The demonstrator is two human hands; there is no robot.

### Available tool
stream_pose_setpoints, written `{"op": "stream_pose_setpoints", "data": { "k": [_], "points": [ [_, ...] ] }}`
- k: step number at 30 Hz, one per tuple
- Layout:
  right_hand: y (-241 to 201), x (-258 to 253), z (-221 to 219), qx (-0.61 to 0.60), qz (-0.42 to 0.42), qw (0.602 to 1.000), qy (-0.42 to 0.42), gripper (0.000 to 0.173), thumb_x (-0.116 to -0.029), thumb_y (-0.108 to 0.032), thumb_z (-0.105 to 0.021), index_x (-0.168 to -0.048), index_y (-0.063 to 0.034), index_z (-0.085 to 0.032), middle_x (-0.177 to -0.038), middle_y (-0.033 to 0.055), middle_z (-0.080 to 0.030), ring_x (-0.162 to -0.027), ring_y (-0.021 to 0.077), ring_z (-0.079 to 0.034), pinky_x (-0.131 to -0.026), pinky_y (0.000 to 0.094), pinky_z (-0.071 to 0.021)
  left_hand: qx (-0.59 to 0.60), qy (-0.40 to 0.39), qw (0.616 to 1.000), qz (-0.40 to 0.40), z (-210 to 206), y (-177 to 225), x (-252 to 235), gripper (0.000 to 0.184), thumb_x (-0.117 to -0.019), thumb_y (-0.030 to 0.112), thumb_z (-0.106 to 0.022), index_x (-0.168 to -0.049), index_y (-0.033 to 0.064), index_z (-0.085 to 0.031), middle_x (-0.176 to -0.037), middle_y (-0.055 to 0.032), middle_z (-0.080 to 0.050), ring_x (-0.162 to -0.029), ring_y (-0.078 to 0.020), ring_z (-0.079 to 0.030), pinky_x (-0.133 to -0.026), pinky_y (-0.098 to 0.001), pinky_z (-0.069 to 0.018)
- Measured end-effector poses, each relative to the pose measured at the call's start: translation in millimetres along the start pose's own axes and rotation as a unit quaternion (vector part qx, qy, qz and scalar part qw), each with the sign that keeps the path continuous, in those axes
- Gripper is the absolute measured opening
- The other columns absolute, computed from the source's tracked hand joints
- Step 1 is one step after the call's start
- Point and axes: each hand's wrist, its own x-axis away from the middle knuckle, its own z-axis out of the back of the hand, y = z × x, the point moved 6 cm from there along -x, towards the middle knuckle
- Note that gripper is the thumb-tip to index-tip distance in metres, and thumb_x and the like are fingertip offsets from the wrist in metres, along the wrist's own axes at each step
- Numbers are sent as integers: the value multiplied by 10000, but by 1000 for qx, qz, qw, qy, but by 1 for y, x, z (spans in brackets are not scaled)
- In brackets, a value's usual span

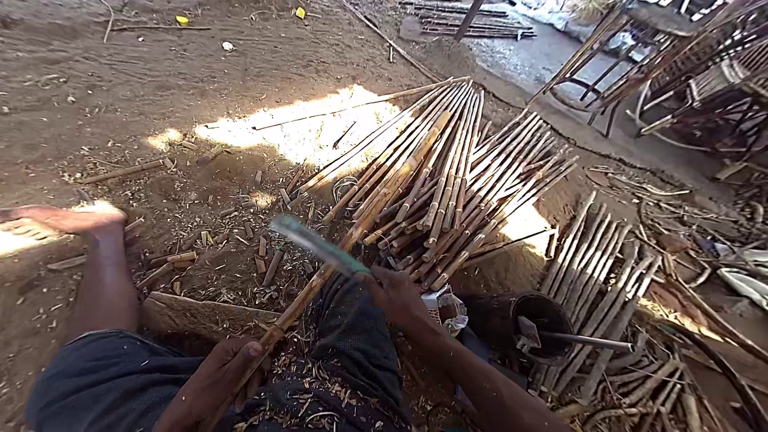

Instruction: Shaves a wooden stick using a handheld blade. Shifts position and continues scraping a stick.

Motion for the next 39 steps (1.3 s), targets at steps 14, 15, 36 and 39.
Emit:
{"op": "stream_pose_setpoints", "data": {
  "k": [14,15,36,39],
  "points": [
    [4,19,-36,43,7,995,-90,574,-1047,-587,-438,-920,-74,-663,-679,93,-574,-643,269,-610,-614,509,-516,-7,-59,998,34,2,-3,-15,505,-994,592,-548,-928,111,-690,-611,-42,-643,-427,-149,-605,-394,-285,-531],
    [12,11,-24,-7,-21,999,-27,572,-1043,-586,-461,-910,-67,-662,-652,95,-556,-578,250,-570,-551,474,-491,-6,-65,997,35,2,-3,-16,512,-998,597,-529,-925,115,-686,-617,-38,-649,-435,-145,-612,-401,-281,-535],
    [2,28,-43,65,10,988,-136,582,-1041,-593,-432,-927,-68,-657,-707,106,-592,-694,294,-633,-650,540,-520,9,-106,994,38,-2,-3,-22,485,-935,589,-658,-1053,118,-650,-641,-71,-668,-449,-180,-636,-414,-305,-554],
    [25,0,-14,-47,-51,997,23,561,-1035,-591,-478,-940,-68,-657,-632,90,-551,-524,239,-552,-505,456,-491,13,-105,994,25,1,-5,-22,444,-999,539,-577,-1011,103,-661,-678,-71,-697,-476,-166,-656,-435,-286,-560]
  ]
}}
